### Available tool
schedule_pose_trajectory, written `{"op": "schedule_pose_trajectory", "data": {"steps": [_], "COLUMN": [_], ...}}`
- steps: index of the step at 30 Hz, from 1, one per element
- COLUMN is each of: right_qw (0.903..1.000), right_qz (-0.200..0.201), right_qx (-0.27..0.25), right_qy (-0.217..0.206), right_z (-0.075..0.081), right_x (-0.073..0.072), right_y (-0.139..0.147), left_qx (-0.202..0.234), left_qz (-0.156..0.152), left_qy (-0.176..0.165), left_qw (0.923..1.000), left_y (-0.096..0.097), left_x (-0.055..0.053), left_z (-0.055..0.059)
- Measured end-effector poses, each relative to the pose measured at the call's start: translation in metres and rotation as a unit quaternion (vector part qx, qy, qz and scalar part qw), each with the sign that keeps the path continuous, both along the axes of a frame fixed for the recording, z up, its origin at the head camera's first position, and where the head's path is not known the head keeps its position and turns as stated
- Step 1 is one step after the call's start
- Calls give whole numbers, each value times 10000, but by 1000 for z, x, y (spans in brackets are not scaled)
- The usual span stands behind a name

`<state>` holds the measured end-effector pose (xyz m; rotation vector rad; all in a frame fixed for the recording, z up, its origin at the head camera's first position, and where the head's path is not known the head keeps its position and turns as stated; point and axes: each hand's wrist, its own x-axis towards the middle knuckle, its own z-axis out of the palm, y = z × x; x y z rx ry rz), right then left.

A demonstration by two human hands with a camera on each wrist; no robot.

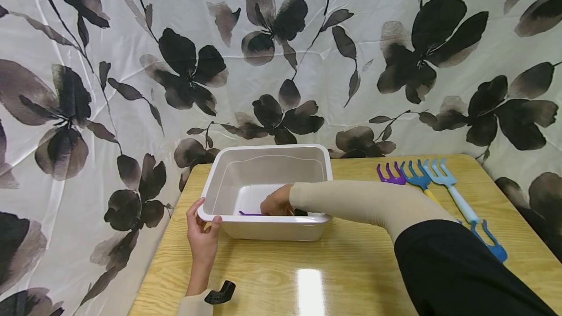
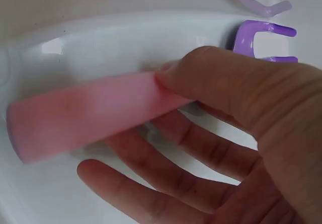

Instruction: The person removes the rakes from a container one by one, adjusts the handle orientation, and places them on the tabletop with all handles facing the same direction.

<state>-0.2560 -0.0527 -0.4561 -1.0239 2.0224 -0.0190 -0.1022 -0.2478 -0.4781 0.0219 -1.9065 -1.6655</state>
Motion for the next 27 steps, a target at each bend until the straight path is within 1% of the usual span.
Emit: {"op": "schedule_pose_trajectory", "data": {"steps": [4,10,14,18,21,23,27], "right_qw": [10000,9998,9997,9996,9993,9988,9970], "right_qz": [-20,-90,-196,-208,-188,-208,-335], "right_qx": [-27,-56,-101,-177,-221,-295,-624], "right_qy": [-67,-139,-125,66,246,332,318], "right_z": [-1,0,6,19,34,43,62], "right_x": [-2,-1,-3,-8,-14,-18,-25], "right_y": [2,5,7,8,11,15,24], "left_qx": [-33,18,41,68,85,27,-56], "left_qz": [21,-5,-57,-104,-127,-84,6], "left_qy": [-43,-8,79,124,139,132,43], "left_qw": [10000,10000,9999,9998,9998,9999,10000], "left_y": [-7,-7,-5,-4,-4,-6,-8], "left_x": [-6,-6,-6,-7,-9,-10,-12], "left_z": [-18,-20,-20,-19,-19,-19,-18]}}
